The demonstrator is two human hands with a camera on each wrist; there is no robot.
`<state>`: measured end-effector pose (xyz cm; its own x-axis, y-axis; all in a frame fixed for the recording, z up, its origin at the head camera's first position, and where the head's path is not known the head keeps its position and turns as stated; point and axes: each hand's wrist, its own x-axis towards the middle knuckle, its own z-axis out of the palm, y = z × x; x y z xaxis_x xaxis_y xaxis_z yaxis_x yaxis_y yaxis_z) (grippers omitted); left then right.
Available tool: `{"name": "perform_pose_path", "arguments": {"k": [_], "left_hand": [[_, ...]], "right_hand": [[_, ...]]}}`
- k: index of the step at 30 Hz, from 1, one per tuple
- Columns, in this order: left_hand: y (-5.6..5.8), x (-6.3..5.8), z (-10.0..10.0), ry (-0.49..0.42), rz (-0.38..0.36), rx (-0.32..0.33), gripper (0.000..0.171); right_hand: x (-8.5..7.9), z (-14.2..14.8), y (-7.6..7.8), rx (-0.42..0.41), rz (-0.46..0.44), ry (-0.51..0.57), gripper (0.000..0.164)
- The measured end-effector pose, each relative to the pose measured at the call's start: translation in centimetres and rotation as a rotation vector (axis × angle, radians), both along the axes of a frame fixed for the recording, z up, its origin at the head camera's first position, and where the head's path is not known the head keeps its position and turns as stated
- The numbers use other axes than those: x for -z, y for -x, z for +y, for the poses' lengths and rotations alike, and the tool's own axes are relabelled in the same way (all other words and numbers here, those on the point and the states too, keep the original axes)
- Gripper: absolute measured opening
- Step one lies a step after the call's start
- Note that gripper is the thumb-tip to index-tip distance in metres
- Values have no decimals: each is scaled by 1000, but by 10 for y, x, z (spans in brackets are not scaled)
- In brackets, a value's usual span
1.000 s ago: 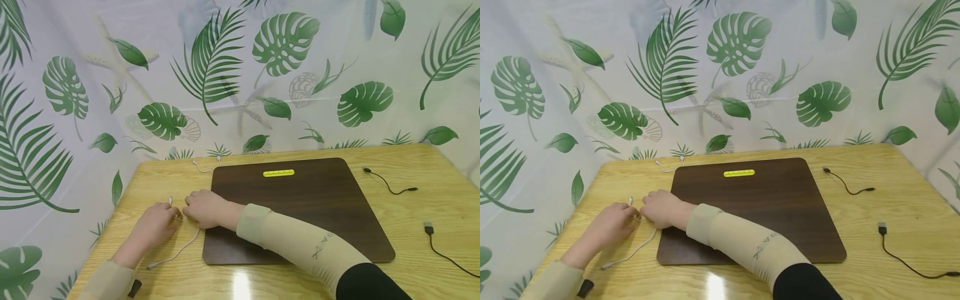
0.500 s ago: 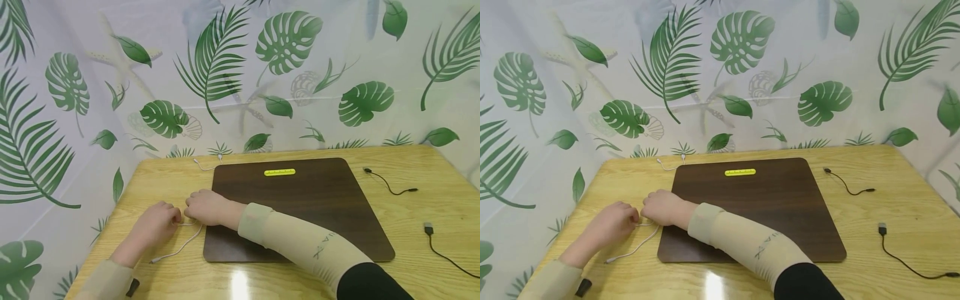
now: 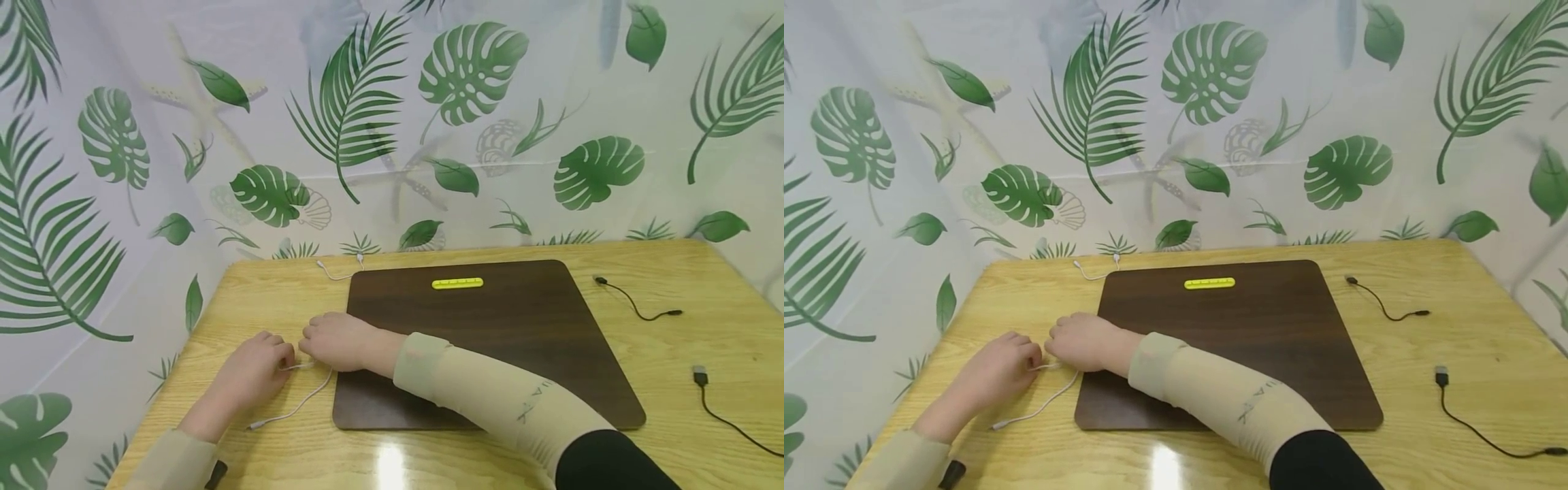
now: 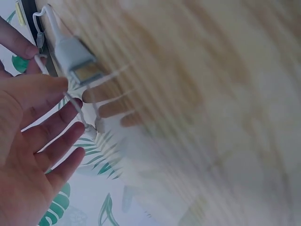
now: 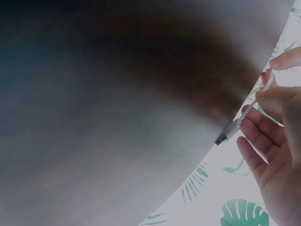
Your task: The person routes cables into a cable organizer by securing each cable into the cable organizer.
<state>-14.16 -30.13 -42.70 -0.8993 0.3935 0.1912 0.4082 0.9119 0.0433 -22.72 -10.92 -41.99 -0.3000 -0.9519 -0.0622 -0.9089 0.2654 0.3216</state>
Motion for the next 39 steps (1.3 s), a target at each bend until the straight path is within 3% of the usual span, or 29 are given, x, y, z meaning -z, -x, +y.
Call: {"name": "perform_pose_path", "arguments": {"k": [9,19,39], "left_hand": [[6,-12,7,-7,130,46,22],[7,-16,21,-12,262,134,26],[10,-28,48,-3,256,155,16]], "right_hand": [[-16,18,11,-47,-4,84,9],[-20,37,17,-108,51,91,12],[-24,73,32,-219,92,215,15]]}}
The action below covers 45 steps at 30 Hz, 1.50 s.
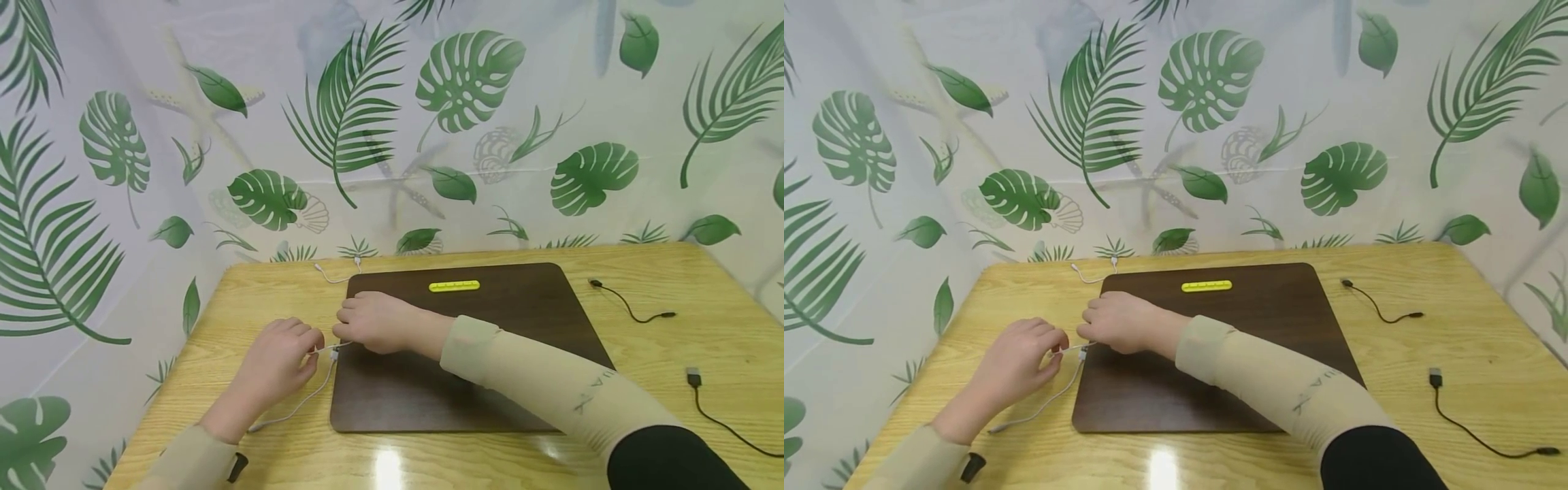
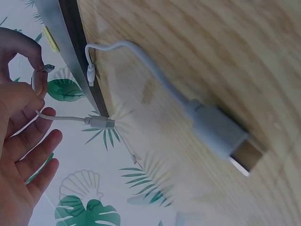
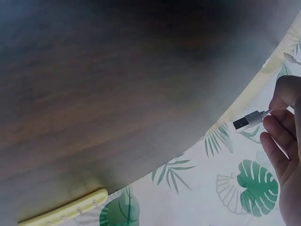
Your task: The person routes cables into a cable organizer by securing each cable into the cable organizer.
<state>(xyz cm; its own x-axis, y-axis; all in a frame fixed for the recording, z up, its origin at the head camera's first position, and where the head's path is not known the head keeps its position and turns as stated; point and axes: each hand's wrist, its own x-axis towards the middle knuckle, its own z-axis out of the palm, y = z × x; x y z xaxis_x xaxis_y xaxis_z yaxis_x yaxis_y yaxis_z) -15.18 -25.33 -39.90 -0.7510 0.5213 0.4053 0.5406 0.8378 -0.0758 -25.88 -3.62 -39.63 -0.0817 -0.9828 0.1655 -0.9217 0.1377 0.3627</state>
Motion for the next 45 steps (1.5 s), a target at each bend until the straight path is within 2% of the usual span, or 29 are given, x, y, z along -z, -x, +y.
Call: {"name": "perform_pose_path", "arguments": {"k": [7,18,23,33,45], "left_hand": [[5,0,8,-17,20,21,20],[10,2,21,-10,16,30,19],[14,5,27,-14,13,39,21],[24,8,42,-5,-58,28,21],[32,6,57,14,-83,41,20]], "right_hand": [[0,10,4,-17,13,47,17],[-2,26,6,27,46,28,15],[-3,34,8,52,34,7,15],[-5,51,13,116,36,-31,13],[-6,70,20,134,9,-23,11]]}}
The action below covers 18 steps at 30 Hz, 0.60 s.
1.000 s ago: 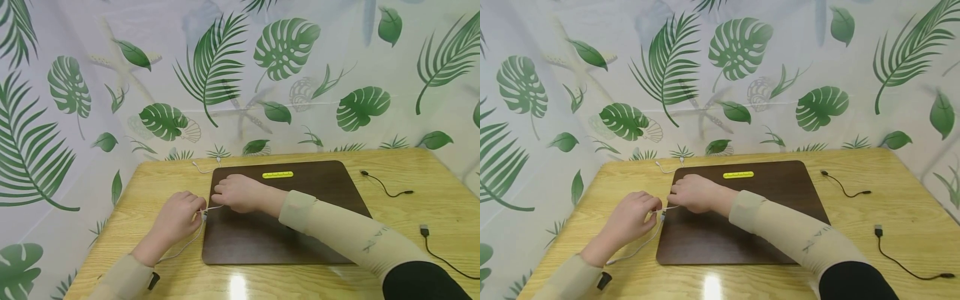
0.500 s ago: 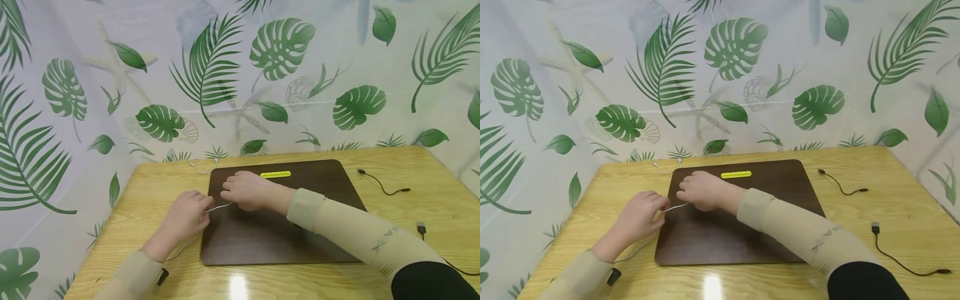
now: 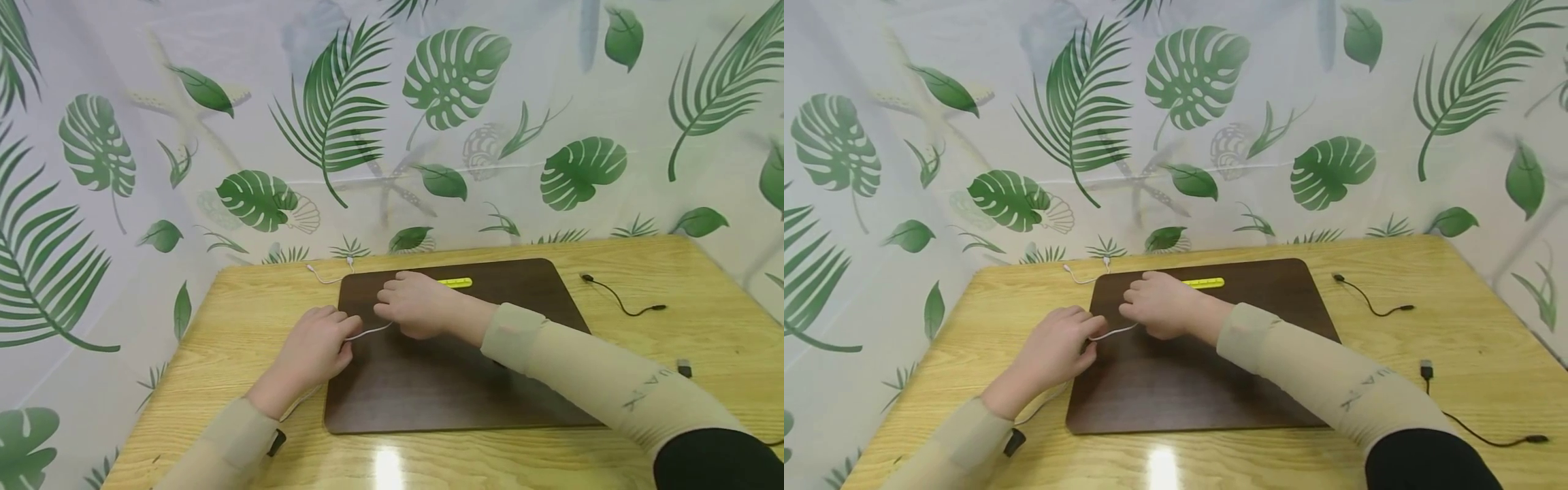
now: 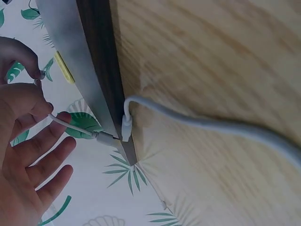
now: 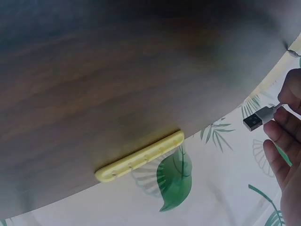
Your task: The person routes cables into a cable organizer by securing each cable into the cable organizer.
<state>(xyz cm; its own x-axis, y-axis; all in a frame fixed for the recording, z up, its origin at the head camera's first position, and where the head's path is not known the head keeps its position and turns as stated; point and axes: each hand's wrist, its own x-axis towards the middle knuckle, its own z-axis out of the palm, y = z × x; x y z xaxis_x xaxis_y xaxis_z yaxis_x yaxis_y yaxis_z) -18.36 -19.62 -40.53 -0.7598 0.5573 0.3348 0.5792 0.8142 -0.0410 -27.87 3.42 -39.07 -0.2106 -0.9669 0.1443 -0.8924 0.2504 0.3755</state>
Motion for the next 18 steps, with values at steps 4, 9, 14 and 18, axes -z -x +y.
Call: {"name": "perform_pose_path", "arguments": {"k": [4,9,14,18], "left_hand": [[4,0,5,21,6,-3,20],[10,-1,11,24,31,9,20],[14,-1,17,26,45,21,20],[16,-2,22,43,52,21,19]], "right_hand": [[0,7,3,-11,0,22,14],[0,13,7,7,-15,9,15],[1,18,10,29,-28,-11,16],[3,22,13,37,-12,-15,16]]}}
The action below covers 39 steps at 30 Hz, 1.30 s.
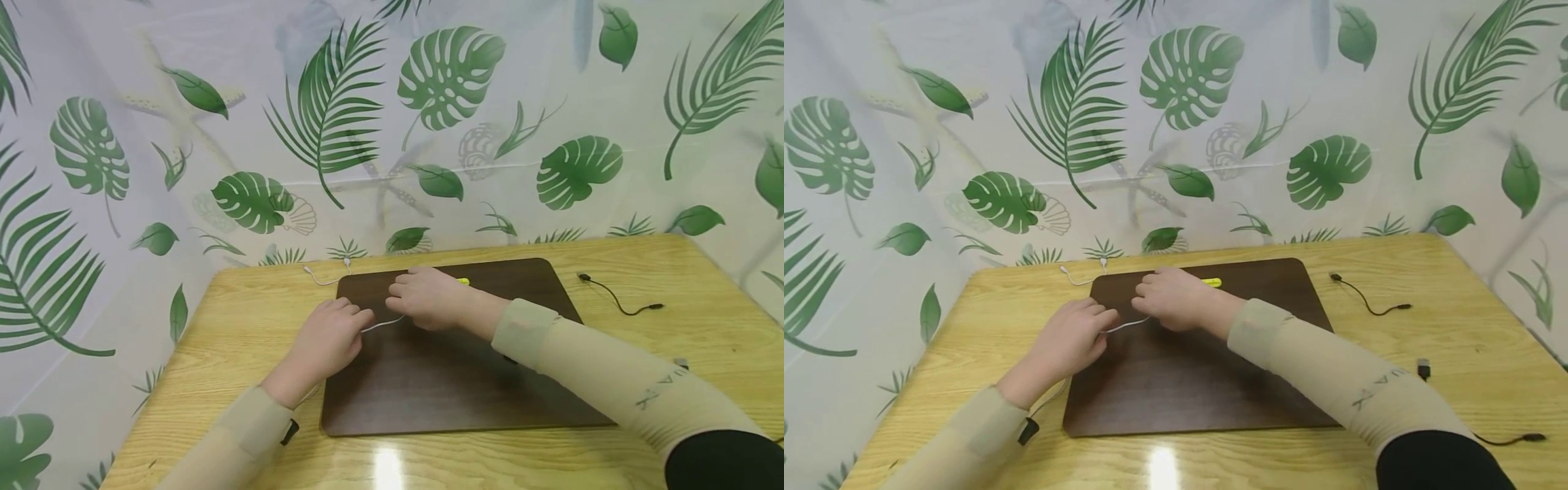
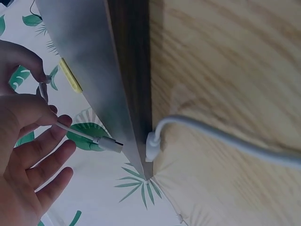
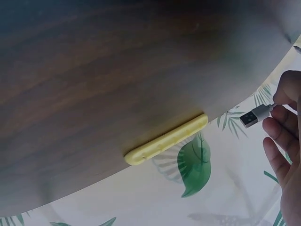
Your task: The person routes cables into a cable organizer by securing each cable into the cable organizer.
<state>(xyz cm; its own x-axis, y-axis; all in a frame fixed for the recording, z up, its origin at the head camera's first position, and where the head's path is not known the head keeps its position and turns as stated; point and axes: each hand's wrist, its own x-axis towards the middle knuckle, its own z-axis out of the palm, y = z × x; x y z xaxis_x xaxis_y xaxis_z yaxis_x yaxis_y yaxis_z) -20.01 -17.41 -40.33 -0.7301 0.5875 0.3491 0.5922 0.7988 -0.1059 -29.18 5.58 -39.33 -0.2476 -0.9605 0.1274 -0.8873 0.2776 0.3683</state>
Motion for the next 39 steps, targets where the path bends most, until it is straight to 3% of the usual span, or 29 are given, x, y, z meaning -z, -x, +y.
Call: {"name": "perform_pose_path", "arguments": {"k": [16,39], "left_hand": [[9,-2,12,15,44,17,17],[18,11,25,31,56,12,16]], "right_hand": [[1,12,10,-28,-4,44,16],[6,23,18,9,-10,16,14]]}}
